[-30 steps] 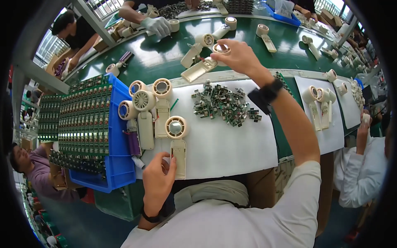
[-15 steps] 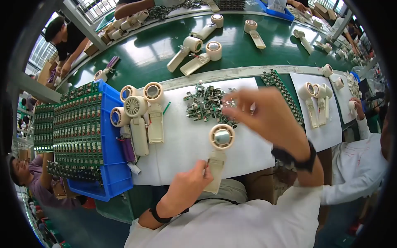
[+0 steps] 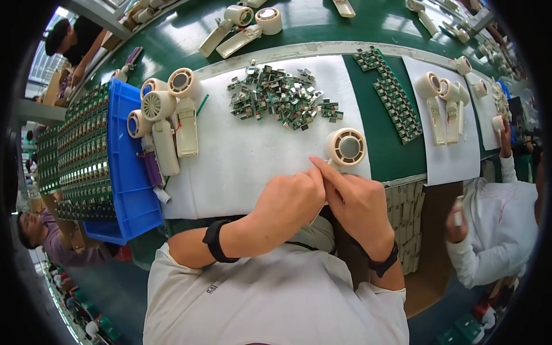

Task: The person picks up a circuit board and a fan housing, connects a wire from the housing to the board, and fits the board into the housing. They then set the assembly aside and repeat the process with another unit.

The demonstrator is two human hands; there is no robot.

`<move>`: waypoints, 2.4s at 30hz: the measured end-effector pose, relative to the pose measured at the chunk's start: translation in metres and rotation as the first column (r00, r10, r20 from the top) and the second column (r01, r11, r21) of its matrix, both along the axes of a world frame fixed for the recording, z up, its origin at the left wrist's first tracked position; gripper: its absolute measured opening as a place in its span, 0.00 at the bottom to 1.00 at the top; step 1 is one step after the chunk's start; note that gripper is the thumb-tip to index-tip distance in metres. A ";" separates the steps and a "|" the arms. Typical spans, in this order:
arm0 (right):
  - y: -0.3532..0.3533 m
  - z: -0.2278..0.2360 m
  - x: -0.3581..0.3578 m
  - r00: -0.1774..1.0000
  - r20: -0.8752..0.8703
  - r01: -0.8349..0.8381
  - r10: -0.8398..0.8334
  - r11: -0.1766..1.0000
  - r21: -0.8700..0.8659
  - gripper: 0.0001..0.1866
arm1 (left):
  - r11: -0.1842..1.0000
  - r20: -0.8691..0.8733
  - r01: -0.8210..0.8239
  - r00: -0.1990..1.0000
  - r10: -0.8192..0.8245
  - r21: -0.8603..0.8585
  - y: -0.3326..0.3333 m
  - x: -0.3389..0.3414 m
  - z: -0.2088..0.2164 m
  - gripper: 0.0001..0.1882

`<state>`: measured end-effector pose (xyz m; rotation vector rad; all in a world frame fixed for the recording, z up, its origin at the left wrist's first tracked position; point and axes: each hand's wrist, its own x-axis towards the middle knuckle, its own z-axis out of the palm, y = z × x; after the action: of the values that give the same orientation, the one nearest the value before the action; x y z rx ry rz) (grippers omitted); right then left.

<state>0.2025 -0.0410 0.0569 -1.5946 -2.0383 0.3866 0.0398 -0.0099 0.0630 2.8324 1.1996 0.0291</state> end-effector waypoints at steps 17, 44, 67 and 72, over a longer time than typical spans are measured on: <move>0.008 -0.006 -0.012 0.911 -0.389 0.095 -0.138 0.987 -0.128 0.05 | 0.957 0.360 0.019 0.928 0.091 -0.291 0.040 -0.072 0.022 0.06; -0.005 -0.030 -0.017 1.000 -0.007 -0.001 0.003 0.977 0.214 0.05 | 0.993 0.436 -0.067 0.900 0.017 0.099 -0.009 -0.069 -0.031 0.11; -0.010 -0.004 -0.049 0.953 -0.301 0.075 -0.033 0.989 0.128 0.06 | 0.750 0.796 0.269 0.179 0.578 -0.605 -0.014 -0.071 -0.038 0.18; -0.006 -0.004 -0.039 0.962 -0.268 -0.014 0.048 0.991 0.130 0.06 | 0.834 0.855 0.250 0.321 0.407 -0.492 -0.006 -0.078 -0.034 0.18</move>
<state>0.1631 -0.0466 0.0532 -1.3548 -1.8429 0.4504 -0.0379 -0.0160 0.0290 1.6034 0.7895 1.0406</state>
